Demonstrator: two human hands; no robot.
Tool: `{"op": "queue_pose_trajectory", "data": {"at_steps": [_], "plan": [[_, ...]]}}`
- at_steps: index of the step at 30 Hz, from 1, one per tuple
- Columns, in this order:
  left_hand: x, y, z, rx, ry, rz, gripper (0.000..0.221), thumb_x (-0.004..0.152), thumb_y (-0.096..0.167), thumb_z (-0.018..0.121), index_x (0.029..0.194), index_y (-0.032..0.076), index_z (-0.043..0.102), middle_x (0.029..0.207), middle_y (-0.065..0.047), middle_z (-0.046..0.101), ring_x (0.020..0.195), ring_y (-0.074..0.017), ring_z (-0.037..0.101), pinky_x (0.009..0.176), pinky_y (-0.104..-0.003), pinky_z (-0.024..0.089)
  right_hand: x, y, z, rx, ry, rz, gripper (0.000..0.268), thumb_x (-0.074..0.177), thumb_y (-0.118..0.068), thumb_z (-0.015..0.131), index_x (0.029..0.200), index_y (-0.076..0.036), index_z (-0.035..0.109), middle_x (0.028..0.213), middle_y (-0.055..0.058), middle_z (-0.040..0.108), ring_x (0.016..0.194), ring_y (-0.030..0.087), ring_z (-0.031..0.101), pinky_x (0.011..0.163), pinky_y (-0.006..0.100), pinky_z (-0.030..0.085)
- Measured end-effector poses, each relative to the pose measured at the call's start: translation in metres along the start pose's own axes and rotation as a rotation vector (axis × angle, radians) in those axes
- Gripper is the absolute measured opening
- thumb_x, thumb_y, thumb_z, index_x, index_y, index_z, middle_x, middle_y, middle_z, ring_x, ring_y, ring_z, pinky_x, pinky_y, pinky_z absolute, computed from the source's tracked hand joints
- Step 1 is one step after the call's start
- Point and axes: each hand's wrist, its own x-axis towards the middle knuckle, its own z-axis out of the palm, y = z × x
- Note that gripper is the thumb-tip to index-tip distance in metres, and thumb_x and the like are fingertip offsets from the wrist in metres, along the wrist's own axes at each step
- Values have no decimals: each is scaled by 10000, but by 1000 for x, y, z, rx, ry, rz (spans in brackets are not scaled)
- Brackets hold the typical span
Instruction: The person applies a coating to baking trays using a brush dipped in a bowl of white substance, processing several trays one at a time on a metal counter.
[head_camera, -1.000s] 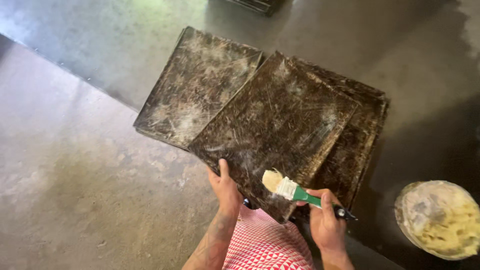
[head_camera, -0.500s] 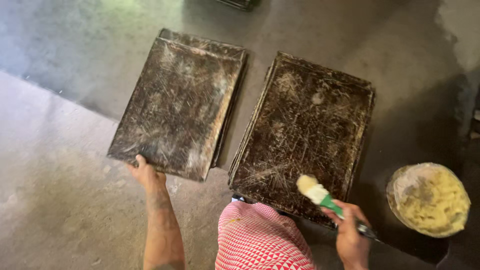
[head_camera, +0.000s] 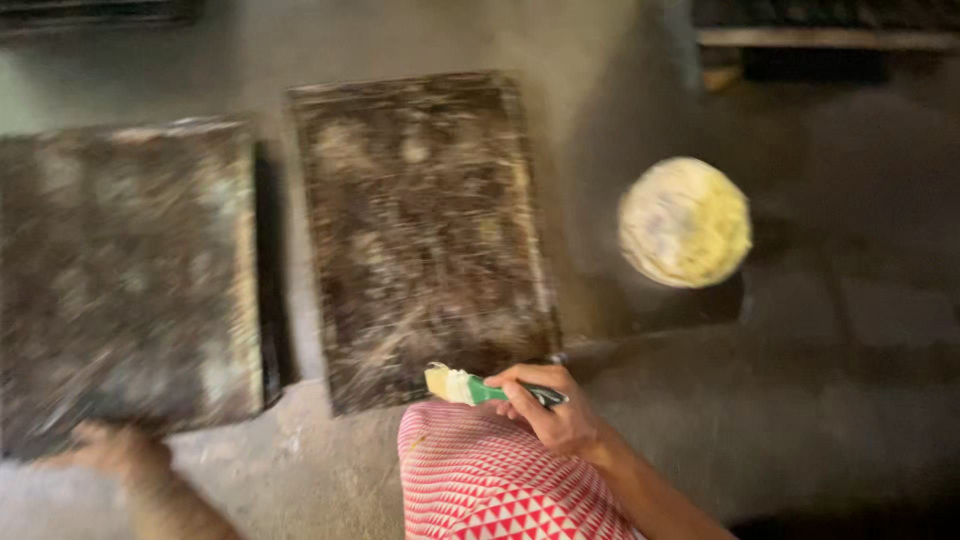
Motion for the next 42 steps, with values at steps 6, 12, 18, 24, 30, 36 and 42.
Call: {"op": "queue_pose_trajectory", "data": {"at_steps": [6,12,18,24,30,36,42], "plan": [[-102,4,-51,-66,17,-64,816,1021,69,549,1670,148,59,1628,-158,297,1380,-315,465,1127,-450,466,-26,8,-123,-430,411,-80,239,1004,-203,579,1085,-51,744,887,101,785,743,157,757,672,307,618],[-261,-9,-22,-14,-183,-164,867,988,47,576,1677,162,63,1621,-156,288,1357,-302,467,1110,-452,473,-1,31,-264,-507,732,193,253,1046,-240,600,1115,-47,748,843,143,776,759,203,755,689,326,578],[-364,-16,18,46,-373,-205,918,956,24,603,1685,176,67,1614,-153,279,1334,-289,468,1092,-454,480,43,89,-295,-841,566,125,305,965,-353,713,1082,-80,785,947,231,732,903,396,703,756,430,561],[-390,-18,40,71,-428,-99,950,926,-17,584,1659,209,23,1668,-70,224,1353,-243,449,1059,-444,488,45,73,-288,-775,512,111,257,943,-298,705,1055,-79,779,922,251,721,898,396,707,770,423,554],[-395,-27,42,24,-455,10,957,958,-30,632,1692,164,50,1683,-112,265,1388,-247,447,1096,-379,456,75,-11,-238,-561,187,-396,144,941,-108,690,1064,-40,722,946,131,751,834,268,747,727,356,559],[-405,1,61,58,-392,-127,979,877,-31,641,1631,244,80,1614,-29,286,1271,-238,532,938,-395,552,188,-53,-197,-665,-79,-808,132,959,-117,716,1052,-24,708,1028,155,738,909,319,728,770,402,577],[-403,6,70,31,-398,-248,996,867,-14,612,1612,308,35,1502,-68,408,1201,-258,585,878,-420,611,134,-13,-144,-806,-647,-1128,104,763,-194,671,747,-125,594,731,70,590,673,280,624,612,432,529]]}}
